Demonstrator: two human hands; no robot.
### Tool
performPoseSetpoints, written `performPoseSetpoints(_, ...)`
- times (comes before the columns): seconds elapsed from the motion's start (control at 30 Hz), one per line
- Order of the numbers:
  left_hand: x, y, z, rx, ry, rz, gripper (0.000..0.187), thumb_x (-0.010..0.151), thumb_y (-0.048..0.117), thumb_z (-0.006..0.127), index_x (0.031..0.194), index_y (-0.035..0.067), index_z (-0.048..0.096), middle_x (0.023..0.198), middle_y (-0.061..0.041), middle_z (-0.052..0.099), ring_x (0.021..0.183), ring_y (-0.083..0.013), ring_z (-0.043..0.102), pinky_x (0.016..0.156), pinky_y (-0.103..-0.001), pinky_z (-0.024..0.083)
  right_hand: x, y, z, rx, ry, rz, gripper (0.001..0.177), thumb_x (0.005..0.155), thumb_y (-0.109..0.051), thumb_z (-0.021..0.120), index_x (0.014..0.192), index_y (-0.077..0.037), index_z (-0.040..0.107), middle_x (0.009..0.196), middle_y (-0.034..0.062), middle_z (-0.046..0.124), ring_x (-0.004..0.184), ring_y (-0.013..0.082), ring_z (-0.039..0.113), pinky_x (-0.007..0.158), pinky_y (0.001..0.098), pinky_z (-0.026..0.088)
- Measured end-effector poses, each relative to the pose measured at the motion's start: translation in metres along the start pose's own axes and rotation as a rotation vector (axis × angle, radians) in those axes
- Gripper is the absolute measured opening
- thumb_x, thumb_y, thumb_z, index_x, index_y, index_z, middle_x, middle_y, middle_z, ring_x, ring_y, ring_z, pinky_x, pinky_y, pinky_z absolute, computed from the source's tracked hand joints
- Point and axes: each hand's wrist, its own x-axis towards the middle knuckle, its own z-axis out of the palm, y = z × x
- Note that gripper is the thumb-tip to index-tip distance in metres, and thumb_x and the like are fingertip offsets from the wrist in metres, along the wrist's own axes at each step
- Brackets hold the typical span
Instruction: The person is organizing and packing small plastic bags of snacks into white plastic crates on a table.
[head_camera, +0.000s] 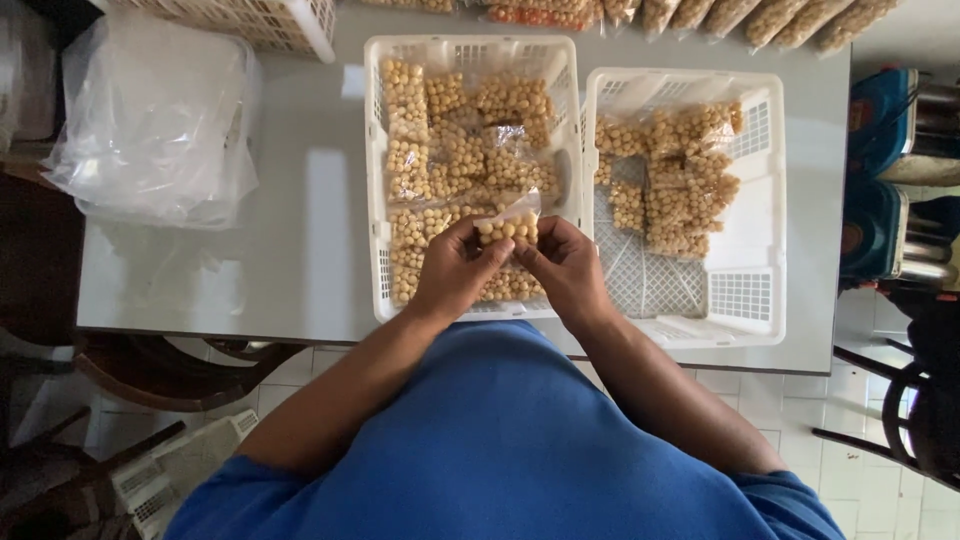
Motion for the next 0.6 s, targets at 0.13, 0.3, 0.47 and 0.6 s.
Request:
performPoseSetpoints(0.13, 0.000, 0.014, 0.002, -0.012, -0.019, 0.019, 0.035, 0.110, 0.023, 0.090, 0.136, 0.001, 0.081, 0.101, -0.013, 0.078, 0.093, -0.0133, 0.071, 0.076, -0.033, 0.066, 0.001, -0.004, 0.004, 0.074, -0.010, 0.011, 0.026, 0.104, -0.015, 0.097, 0.119, -0.001, 0.081, 0.087, 0.0062, 0.075, 0.084, 0.0100, 0.071, 0.080, 0.0261, 0.060)
performPoseSetpoints(0.3, 0.001, 0.009, 0.002, 0.044, 0.000, 0.016, 0.039, 0.109, 0.019, 0.090, 0.139, -0.002, 0.078, 0.100, -0.015, 0.075, 0.093, -0.0158, 0.072, 0.078, -0.035, 0.068, -0.002, -0.013, -0.002, -0.043, 0.001, -0.015, 0.028, 0.114, -0.029, 0.089, 0.117, -0.003, 0.081, 0.086, 0.0070, 0.075, 0.085, 0.0114, 0.068, 0.084, 0.0292, 0.060)
performPoseSetpoints(0.47, 0.000, 0.006, 0.006, 0.080, 0.013, -0.033, 0.032, 0.106, 0.016, 0.088, 0.133, 0.002, 0.079, 0.096, -0.010, 0.073, 0.090, -0.0147, 0.072, 0.073, -0.032, 0.066, -0.008, -0.036, 0.000, -0.095, 0.032, -0.069, 0.026, 0.114, -0.026, 0.089, 0.121, -0.003, 0.077, 0.086, 0.0067, 0.072, 0.086, 0.0138, 0.068, 0.085, 0.0302, 0.058)
performPoseSetpoints(0.6, -0.003, 0.011, 0.015, 0.122, 0.041, -0.035, 0.031, 0.103, 0.012, 0.088, 0.129, 0.000, 0.078, 0.096, -0.012, 0.069, 0.092, -0.0177, 0.069, 0.070, -0.034, 0.063, -0.013, -0.034, -0.006, -0.210, 0.066, -0.144, 0.025, 0.111, -0.024, 0.093, 0.114, -0.004, 0.077, 0.083, 0.0066, 0.068, 0.085, 0.0138, 0.065, 0.081, 0.0315, 0.056)
